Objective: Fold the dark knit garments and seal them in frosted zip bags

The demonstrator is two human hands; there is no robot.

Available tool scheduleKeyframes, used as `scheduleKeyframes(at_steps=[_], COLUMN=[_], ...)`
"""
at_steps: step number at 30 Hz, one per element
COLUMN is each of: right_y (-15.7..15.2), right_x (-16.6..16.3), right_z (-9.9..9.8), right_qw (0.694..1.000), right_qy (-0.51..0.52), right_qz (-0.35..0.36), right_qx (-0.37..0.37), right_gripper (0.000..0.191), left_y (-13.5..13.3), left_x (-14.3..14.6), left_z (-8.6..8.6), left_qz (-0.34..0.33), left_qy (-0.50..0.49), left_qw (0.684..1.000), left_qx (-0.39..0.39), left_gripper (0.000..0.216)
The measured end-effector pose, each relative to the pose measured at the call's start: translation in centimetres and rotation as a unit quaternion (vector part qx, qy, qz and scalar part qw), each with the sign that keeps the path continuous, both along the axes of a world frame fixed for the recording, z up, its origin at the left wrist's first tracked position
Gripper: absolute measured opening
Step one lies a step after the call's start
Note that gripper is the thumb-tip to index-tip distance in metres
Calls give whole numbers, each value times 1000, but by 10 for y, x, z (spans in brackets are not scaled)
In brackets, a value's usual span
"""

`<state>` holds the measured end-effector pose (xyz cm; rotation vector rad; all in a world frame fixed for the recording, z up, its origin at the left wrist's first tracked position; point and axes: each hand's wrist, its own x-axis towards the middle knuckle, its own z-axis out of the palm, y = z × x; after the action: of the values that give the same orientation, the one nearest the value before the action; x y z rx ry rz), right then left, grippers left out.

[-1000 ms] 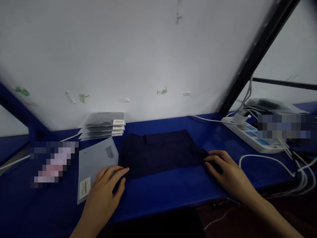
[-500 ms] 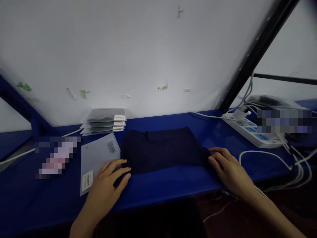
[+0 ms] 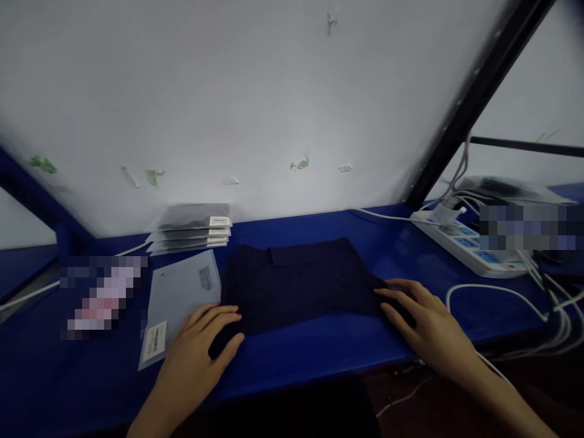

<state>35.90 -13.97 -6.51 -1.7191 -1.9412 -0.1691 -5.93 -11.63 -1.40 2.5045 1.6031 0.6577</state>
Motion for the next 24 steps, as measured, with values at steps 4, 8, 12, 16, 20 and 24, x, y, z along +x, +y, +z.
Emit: scheduleKeyframes(at_steps=[4, 8, 12, 16, 20, 24], right_y=[0, 0, 5, 31, 80, 120], right_x=[-1, -1, -6, -16, -17, -8], right_z=[0, -1, 10, 36, 51, 45], right_qw=[1000, 1000, 999, 1000, 993, 987], right_qy=[7, 8, 26, -5, -97, -127], right_qz=[1, -2, -27, 16, 66, 94], right_qx=[-1, -1, 11, 22, 2, -43], right_gripper=[31, 29, 33, 33, 28, 28], left_y=[1, 2, 5, 24, 70, 115], left_x=[-1, 0, 11, 40, 74, 91], left_z=[-1, -1, 11, 36, 45, 36], left_qz=[-2, -4, -4, -19, -85, -113], left_qy=[-8, -19, -56, -36, 62, 163], left_qw=[1000, 1000, 994, 998, 994, 980], left_qx=[0, 24, 94, 45, 41, 33], left_gripper=[23, 20, 19, 20, 24, 26])
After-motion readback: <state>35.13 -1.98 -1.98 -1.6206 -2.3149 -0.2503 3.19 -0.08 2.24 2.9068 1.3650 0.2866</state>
